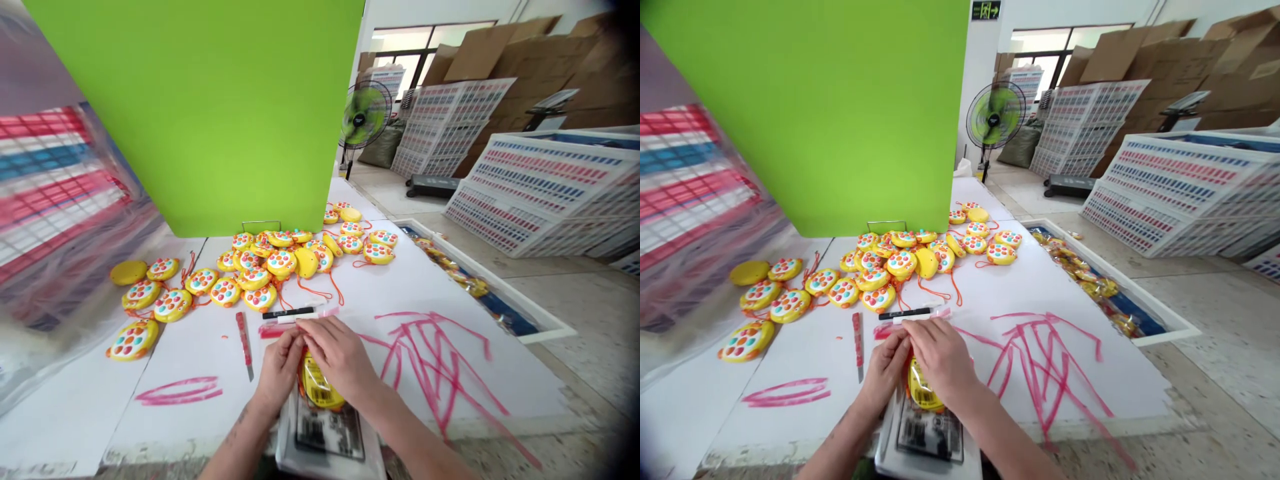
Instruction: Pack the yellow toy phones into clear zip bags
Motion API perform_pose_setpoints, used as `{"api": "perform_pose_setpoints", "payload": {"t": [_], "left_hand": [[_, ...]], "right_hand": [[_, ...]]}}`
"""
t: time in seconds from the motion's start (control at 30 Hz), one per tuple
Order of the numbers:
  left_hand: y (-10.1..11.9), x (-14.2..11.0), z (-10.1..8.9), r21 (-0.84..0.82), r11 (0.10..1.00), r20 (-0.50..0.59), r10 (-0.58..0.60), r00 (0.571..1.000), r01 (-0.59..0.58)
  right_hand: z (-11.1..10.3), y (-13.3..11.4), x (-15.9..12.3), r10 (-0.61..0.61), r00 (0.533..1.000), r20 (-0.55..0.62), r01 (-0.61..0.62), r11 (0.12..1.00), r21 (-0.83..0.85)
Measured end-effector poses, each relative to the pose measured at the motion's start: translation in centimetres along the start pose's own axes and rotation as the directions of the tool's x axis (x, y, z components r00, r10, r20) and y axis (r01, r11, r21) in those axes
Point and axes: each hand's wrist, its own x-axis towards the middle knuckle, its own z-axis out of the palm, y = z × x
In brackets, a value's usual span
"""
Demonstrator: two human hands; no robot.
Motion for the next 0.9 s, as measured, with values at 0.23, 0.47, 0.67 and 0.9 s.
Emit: {"api": "perform_pose_setpoints", "payload": {"t": [0.23, 0.47, 0.67, 0.9], "left_hand": [[-0.2, -0.5, 0.0, 0.205, 0.977, 0.037, 0.055, 0.998, -0.062], [0.3, -0.4, 0.1, 0.169, 0.985, 0.026, 0.03, 0.999, -0.034], [0.0, -0.4, 0.2, 0.129, 0.992, 0.011, -0.001, 1.0, 0.0], [0.0, -0.5, 0.0, 0.174, 0.984, 0.022, 0.027, 0.999, -0.031]], "right_hand": [[1.2, -0.3, 0.7, -0.029, 0.997, 0.071, 0.036, 0.994, -0.103], [-0.3, 2.3, 0.7, 0.485, 0.873, 0.042, -0.469, 0.815, 0.341], [-1.0, 1.5, 0.3, 0.239, 0.971, 0.031, -0.24, 0.953, 0.185], [0.5, -0.1, 0.4, -0.071, 0.993, 0.093, 0.086, 0.981, -0.172]]}}
